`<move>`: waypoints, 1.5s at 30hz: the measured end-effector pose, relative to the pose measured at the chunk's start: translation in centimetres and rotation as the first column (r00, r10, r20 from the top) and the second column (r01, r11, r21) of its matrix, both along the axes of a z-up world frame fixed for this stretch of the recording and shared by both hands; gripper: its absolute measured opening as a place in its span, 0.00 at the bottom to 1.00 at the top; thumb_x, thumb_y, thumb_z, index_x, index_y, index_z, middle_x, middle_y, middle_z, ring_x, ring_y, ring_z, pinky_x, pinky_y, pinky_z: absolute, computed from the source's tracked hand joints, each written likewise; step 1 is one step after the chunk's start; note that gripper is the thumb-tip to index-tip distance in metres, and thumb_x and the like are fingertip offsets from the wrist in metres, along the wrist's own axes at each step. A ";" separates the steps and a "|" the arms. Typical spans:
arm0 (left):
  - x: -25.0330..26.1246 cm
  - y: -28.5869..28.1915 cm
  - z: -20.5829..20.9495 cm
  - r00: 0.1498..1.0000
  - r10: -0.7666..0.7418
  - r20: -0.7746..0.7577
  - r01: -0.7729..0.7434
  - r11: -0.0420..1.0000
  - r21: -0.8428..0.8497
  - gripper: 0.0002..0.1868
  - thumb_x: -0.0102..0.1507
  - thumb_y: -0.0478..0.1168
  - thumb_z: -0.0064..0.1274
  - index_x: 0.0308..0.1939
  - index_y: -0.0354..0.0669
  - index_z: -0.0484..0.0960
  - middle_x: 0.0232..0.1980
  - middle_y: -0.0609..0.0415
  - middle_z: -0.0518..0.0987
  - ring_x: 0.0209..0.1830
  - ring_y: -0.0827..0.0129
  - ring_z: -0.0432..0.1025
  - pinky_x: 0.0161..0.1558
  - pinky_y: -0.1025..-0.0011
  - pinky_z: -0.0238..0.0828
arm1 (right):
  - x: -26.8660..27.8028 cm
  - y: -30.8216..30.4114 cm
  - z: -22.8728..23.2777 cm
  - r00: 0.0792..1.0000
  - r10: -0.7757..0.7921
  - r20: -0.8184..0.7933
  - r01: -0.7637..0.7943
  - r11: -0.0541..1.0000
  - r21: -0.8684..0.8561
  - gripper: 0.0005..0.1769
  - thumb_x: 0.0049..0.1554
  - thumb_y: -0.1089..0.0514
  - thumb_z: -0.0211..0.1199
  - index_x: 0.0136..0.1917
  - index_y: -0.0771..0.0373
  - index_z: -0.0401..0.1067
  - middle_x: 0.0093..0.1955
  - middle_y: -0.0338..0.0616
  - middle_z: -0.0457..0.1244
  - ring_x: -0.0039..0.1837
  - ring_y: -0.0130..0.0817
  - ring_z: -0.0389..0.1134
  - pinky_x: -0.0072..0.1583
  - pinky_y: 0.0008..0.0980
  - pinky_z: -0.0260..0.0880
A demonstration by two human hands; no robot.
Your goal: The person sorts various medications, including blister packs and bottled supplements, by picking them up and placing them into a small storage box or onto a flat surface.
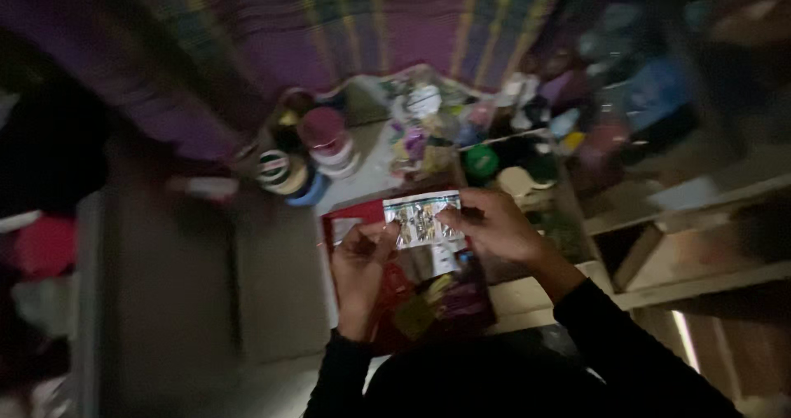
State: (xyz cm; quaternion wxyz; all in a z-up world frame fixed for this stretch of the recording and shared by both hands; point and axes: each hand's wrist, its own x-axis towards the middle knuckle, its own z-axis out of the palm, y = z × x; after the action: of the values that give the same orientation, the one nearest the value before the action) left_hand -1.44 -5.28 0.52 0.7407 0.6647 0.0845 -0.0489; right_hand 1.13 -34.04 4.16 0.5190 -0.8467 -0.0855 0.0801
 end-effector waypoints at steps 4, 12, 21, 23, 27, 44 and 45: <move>0.5 -5.5 -1.4 0.958 -0.244 0.152 0.257 0.964 -0.071 0.16 0.76 0.35 0.71 0.65 0.34 0.85 0.45 0.54 0.90 0.43 0.75 0.82 0.47 0.74 0.81 | -1.4 -7.2 2.9 0.993 -0.093 -0.068 0.076 0.973 -0.219 0.21 0.70 0.44 0.74 0.67 0.60 0.86 0.49 0.46 0.78 0.47 0.36 0.76 0.49 0.38 0.76; -0.3 -16.7 2.2 0.712 -0.647 0.272 0.449 0.718 0.532 0.47 0.67 0.32 0.68 0.86 0.29 0.61 0.55 0.33 0.81 0.48 0.41 0.82 0.45 0.51 0.80 | -6.5 -14.7 2.8 0.975 -0.212 0.061 0.189 0.659 -0.728 0.32 0.60 0.41 0.83 0.69 0.59 0.78 0.51 0.53 0.77 0.53 0.50 0.82 0.53 0.49 0.83; -1.9 -17.1 3.8 0.529 -0.844 -0.087 0.525 0.245 0.815 0.17 0.81 0.36 0.53 0.73 0.34 0.79 0.69 0.37 0.78 0.62 0.43 0.80 0.57 0.49 0.85 | -7.9 -11.4 3.7 0.933 -0.356 -0.043 0.233 0.693 -0.683 0.29 0.54 0.49 0.83 0.68 0.54 0.83 0.57 0.54 0.78 0.58 0.57 0.82 0.55 0.56 0.85; -2.1 -17.1 3.1 0.480 -0.876 0.043 0.389 0.256 0.885 0.18 0.77 0.41 0.57 0.67 0.33 0.84 0.68 0.39 0.79 0.67 0.44 0.78 0.60 0.47 0.81 | -8.3 -10.9 4.4 0.922 -0.385 -0.025 0.280 0.711 -0.645 0.31 0.51 0.53 0.83 0.69 0.51 0.84 0.55 0.55 0.78 0.58 0.59 0.82 0.55 0.57 0.84; -2.8 -16.7 2.6 0.406 -0.910 0.088 0.368 0.251 0.895 0.27 0.74 0.53 0.62 0.67 0.36 0.87 0.69 0.43 0.79 0.67 0.46 0.74 0.64 0.44 0.70 | -8.0 -10.7 2.9 0.942 -0.333 0.036 0.266 0.677 -0.686 0.22 0.58 0.53 0.79 0.65 0.57 0.81 0.55 0.56 0.76 0.54 0.62 0.81 0.52 0.57 0.83; -2.1 -12.2 -1.9 0.454 -0.888 0.074 0.372 0.264 0.890 0.18 0.72 0.51 0.64 0.53 0.39 0.91 0.58 0.40 0.89 0.62 0.44 0.83 0.65 0.45 0.79 | -5.9 -9.9 -0.9 0.999 -0.028 0.038 0.047 0.646 -0.762 0.15 0.61 0.48 0.78 0.56 0.58 0.83 0.49 0.50 0.76 0.51 0.53 0.80 0.50 0.54 0.82; -1.3 -10.0 -2.4 0.511 -0.845 -0.157 0.425 0.090 0.901 0.22 0.73 0.56 0.65 0.51 0.38 0.92 0.53 0.39 0.90 0.55 0.43 0.84 0.60 0.44 0.80 | -5.9 -9.6 0.4 0.997 -0.050 0.061 0.079 0.686 -0.723 0.14 0.61 0.49 0.77 0.56 0.57 0.84 0.50 0.50 0.76 0.50 0.53 0.80 0.51 0.54 0.82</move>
State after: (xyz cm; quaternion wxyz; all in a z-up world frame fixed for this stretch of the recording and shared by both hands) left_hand -2.76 -15.32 -1.84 0.1853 0.8921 -0.3679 -0.1857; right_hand -4.78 -43.68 4.56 0.1439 -0.9865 -0.0265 0.0737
